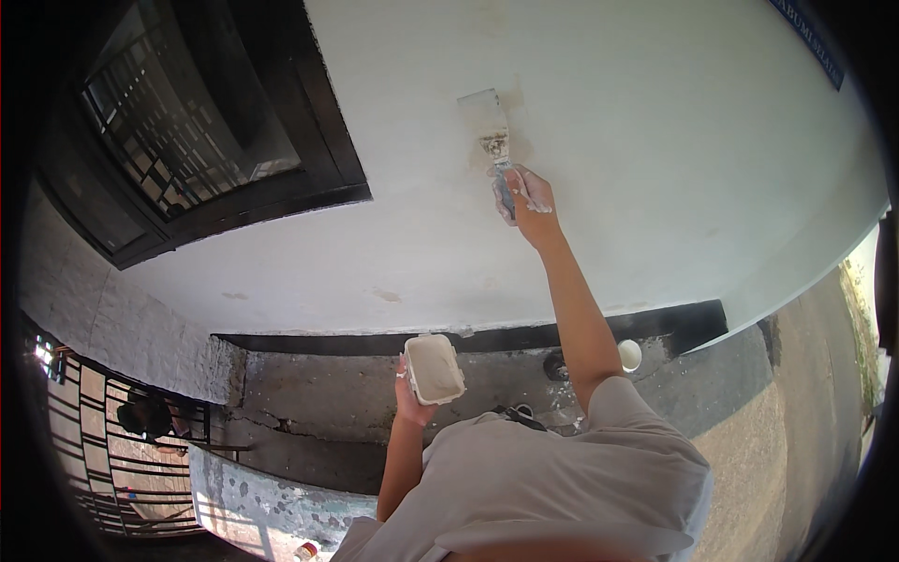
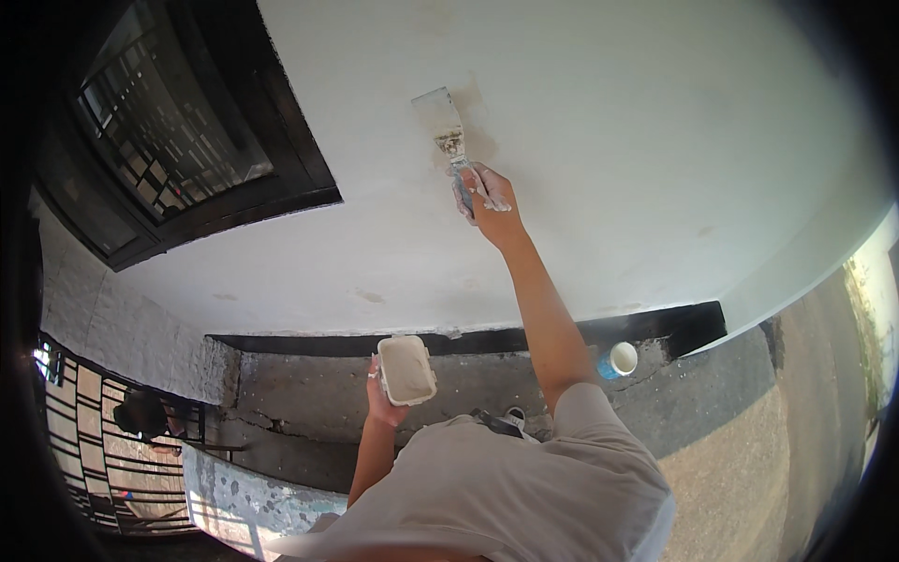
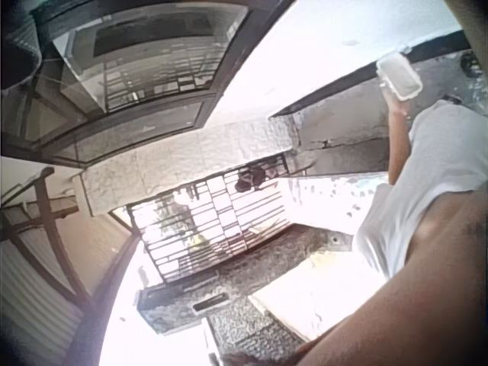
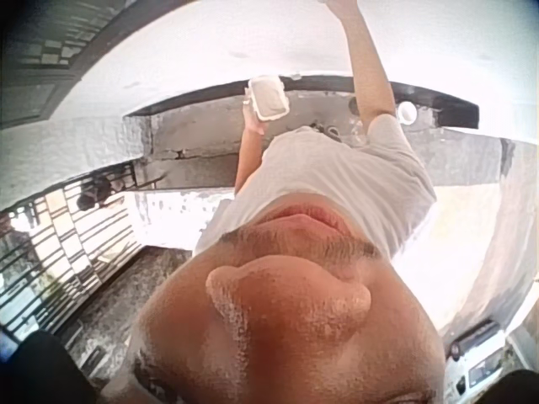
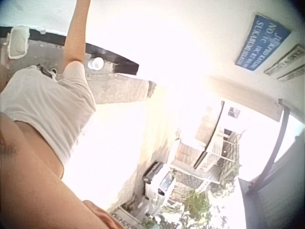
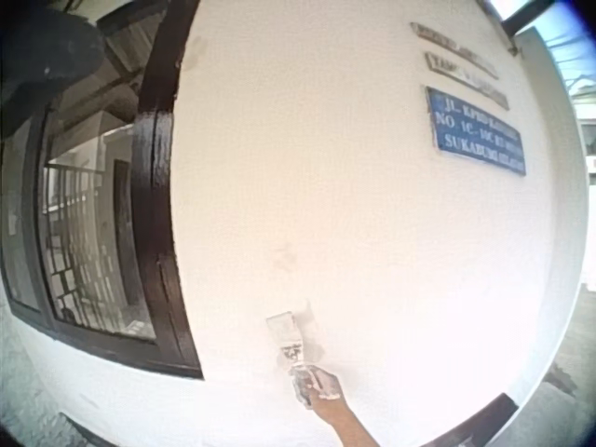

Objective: The person applies wall filler from a putty container to a wall using a putty knife.

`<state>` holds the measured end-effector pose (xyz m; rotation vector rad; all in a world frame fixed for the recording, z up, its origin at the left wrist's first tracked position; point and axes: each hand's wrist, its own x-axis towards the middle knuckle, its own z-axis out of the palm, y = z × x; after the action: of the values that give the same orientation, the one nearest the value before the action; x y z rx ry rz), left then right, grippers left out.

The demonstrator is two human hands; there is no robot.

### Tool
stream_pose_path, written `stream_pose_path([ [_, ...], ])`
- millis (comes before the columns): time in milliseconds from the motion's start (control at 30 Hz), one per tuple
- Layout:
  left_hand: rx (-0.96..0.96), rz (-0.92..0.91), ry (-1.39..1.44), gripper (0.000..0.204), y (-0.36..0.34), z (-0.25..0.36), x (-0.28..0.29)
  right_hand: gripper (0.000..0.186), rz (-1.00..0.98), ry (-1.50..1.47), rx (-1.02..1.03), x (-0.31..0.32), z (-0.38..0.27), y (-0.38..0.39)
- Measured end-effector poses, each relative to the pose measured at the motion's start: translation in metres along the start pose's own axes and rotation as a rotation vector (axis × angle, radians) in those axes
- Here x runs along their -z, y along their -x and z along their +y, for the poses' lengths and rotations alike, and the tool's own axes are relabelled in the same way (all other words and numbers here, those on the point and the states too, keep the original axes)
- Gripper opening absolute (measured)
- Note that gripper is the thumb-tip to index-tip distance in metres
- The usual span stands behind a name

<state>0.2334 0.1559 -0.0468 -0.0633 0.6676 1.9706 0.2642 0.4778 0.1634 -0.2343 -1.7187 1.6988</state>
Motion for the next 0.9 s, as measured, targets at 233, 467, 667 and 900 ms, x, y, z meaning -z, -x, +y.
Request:
stream_pose_path([
  [233, -0.034, -0.019, 0.017, 0.065, -0.002, -0.002, 0.010, 0.036, 0.223, 0.028, 0.019, -0.003, 0.005, -0.023],
  [467, -0.051, -0.003, 0.005, 0.064, -0.001, -0.003, 0.010, 0.033, 0.550, 0.443, 0.292, -0.009, 0.041, -0.017],
  [667, -0.034, -0.007, 0.019, 0.063, 0.003, 0.000, 0.002, 0.036, 0.544, 0.281, 0.181, -0.009, 0.068, 0.019],
  [900, -0.012, -0.020, 0.035, 0.062, 0.003, 0.002, -0.001, 0.045, 0.554, 0.492, 0.312, -0.019, -0.005, -0.009],
])
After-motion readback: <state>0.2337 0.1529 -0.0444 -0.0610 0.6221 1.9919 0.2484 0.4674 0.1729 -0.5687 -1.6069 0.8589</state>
